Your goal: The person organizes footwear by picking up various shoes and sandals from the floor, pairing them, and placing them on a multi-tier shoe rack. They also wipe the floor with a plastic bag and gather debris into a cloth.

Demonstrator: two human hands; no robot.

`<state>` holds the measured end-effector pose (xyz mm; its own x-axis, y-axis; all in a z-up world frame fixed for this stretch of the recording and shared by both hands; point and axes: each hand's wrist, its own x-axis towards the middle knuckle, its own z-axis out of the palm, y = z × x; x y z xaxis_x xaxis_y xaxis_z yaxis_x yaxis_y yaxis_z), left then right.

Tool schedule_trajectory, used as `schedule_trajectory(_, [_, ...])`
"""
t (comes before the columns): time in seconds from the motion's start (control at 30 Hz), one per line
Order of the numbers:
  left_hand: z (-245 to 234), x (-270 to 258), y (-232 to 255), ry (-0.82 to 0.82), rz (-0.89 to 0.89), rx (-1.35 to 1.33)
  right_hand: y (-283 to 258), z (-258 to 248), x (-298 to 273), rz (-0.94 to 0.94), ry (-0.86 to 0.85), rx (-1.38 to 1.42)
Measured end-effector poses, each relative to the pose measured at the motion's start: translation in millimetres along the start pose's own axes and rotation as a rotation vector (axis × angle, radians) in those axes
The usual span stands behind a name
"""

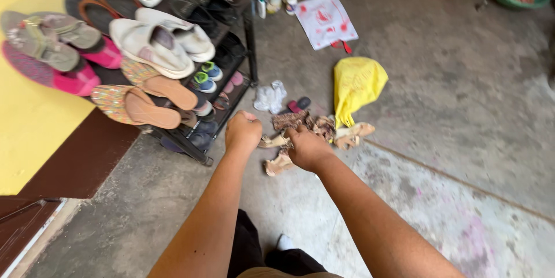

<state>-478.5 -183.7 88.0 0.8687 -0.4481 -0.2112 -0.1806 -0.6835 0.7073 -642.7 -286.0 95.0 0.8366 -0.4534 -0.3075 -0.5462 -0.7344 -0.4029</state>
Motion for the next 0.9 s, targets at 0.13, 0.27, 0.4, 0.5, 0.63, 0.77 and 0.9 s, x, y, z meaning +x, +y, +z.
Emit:
schedule_trajectory(0.13, [23.6, -20.0, 21.9, -0.098, -0.052, -0.005, 24.6, 7.7, -21.2, 0.063, 0.038, -0.011])
schedule_trajectory(0.27, [46.8, -18.8, 36.9, -0.164, -0.077, 0.040, 45.0, 14.6, -26.4, 0.134, 0.011, 0.051])
schedule_trajectory(0.4, [75.5, 5.1, 41.2, -0.192, -0.055, 0.087, 64.6, 23.7, -11.4, 0.203, -0.051, 0.059])
schedule_trajectory(0.5, [102.6, 33.8, 37.3, -0.237, -0.080, 0.065, 83.1, 33.4, 10.5, 0.234, -0.054, 0.085])
schedule_trajectory(0.63, [133.1, 68.6, 16.4, -0.273, 0.015, 0.104, 100.8, 56.4, 43.6, 0.265, -0.077, 0.178])
schedule_trajectory(0.77, [176.2, 90.4, -3.3, -0.320, -0.014, 0.198, 126.0, 87.0, 73.7, 0.314, -0.116, 0.252])
schedule_trajectory(0.9, [228.9, 110.1, -34.3, -0.490, -0.124, 0.350, 159.8, 131.5, 106.0, 0.311, -0.141, 0.291])
